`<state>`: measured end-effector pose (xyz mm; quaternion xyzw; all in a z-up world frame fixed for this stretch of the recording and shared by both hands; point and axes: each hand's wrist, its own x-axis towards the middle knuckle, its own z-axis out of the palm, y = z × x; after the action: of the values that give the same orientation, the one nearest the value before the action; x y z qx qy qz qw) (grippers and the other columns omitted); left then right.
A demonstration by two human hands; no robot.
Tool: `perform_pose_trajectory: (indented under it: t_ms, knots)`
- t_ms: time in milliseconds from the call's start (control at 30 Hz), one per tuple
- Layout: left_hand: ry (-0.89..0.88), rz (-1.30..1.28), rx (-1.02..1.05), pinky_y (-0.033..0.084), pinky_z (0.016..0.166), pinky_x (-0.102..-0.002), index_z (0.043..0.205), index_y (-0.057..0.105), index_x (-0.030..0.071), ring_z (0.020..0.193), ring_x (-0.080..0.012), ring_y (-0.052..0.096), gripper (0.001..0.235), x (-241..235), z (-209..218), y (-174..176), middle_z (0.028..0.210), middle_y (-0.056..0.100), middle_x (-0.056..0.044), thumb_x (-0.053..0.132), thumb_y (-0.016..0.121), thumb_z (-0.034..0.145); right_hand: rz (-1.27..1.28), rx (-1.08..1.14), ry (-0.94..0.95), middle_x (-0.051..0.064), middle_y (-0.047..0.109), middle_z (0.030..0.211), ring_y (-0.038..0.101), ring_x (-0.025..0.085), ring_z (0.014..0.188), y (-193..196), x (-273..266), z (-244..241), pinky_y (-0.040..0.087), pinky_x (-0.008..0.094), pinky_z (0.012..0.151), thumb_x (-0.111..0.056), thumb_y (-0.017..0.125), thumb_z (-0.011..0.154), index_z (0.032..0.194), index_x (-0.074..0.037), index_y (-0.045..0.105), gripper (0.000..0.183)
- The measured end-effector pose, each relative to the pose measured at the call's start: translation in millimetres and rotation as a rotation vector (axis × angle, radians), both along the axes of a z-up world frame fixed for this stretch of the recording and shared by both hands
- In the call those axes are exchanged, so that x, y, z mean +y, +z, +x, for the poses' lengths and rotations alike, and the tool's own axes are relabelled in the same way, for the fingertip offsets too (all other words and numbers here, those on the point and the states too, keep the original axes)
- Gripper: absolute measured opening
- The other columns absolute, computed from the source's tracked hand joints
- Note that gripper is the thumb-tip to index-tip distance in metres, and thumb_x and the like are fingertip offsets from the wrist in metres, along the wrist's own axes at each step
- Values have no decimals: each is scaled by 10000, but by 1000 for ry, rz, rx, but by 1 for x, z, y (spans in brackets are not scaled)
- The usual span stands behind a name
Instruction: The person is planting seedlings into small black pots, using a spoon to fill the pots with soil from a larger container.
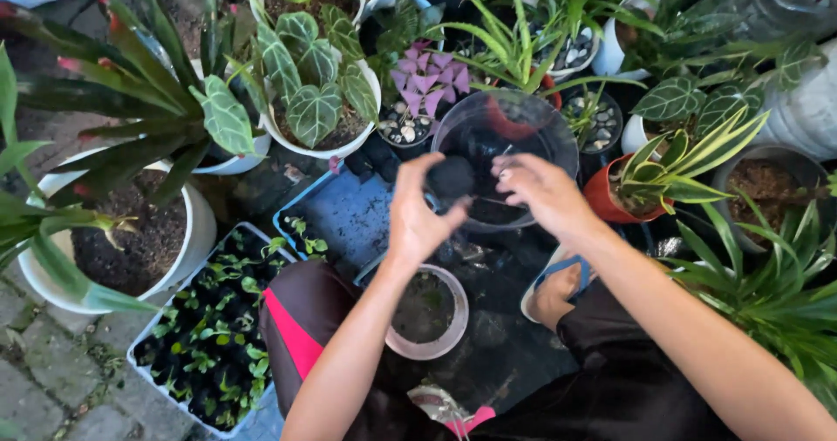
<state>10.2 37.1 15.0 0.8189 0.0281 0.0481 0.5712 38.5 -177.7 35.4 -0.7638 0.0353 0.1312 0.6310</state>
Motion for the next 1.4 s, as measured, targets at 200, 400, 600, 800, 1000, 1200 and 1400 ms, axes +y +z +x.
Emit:
perform_pose_trajectory:
  t_ms: [200, 400, 600, 800, 1000, 1200, 1400]
  knots:
    - [250, -58, 78, 583, 948, -429, 1418, 496, 173, 1225, -411, 596, 832, 41, 7, -49, 1310, 587, -197, 210, 876, 679, 35, -117, -51, 232, 715, 1119, 721, 293, 988, 70, -6, -17, 600, 381, 830, -131, 666, 942, 1224, 25, 674, 322]
    - [461, 152, 53, 506, 920, -389, 1375, 496, 97, 1017, -334, 584, 797, 62, -14, -190, 1154, 592, -191, 164, 838, 659, -58, -21, -10, 194, 706, 1216, 670, 252, 1030, 144, -13, -57, 508, 328, 895, -25, 506, 963, 1286, 107, 597, 361]
    - [467, 137, 187, 523, 944, -406, 1315, 550, 77, 1037, -351, 653, 717, 78, -5, -271, 1176, 678, -169, 124, 809, 648, -399, -61, 82, 118, 794, 1122, 753, 199, 979, 157, -29, -94, 574, 303, 883, 45, 626, 819, 1194, 53, 682, 380]
    - [422, 164, 280, 514, 953, -407, 1382, 519, 209, 1032, -353, 605, 721, 93, 19, -325, 1211, 509, -147, 72, 742, 710, -752, -8, 160, 11, 858, 1018, 819, 141, 841, 139, -39, -83, 610, 293, 738, -90, 771, 731, 1104, -59, 757, 375]
    - [519, 176, -31, 486, 1052, -373, 1450, 451, -17, 1180, -369, 623, 823, 79, 36, -358, 1346, 587, -232, -30, 708, 669, -660, -84, 251, 27, 841, 1062, 838, 141, 853, 125, -44, -62, 656, 282, 746, -28, 763, 695, 1081, -20, 750, 386]
    - [725, -27, 212, 464, 1025, -368, 1586, 212, 34, 1246, -396, 593, 863, 33, 35, -323, 1488, 500, -270, 31, 567, 800, -596, -33, 334, 34, 842, 1087, 873, 137, 827, 111, -48, -42, 708, 269, 693, -53, 772, 672, 1086, -68, 773, 414]
    - [741, -573, -38, 368, 1135, -335, 1383, 420, 74, 1306, -270, 519, 658, 26, 51, -363, 1441, 482, -157, -165, 419, 770, -632, -81, 396, -3, 844, 1094, 872, 124, 855, 103, -51, -33, 703, 261, 706, -96, 783, 665, 1102, -112, 771, 437]
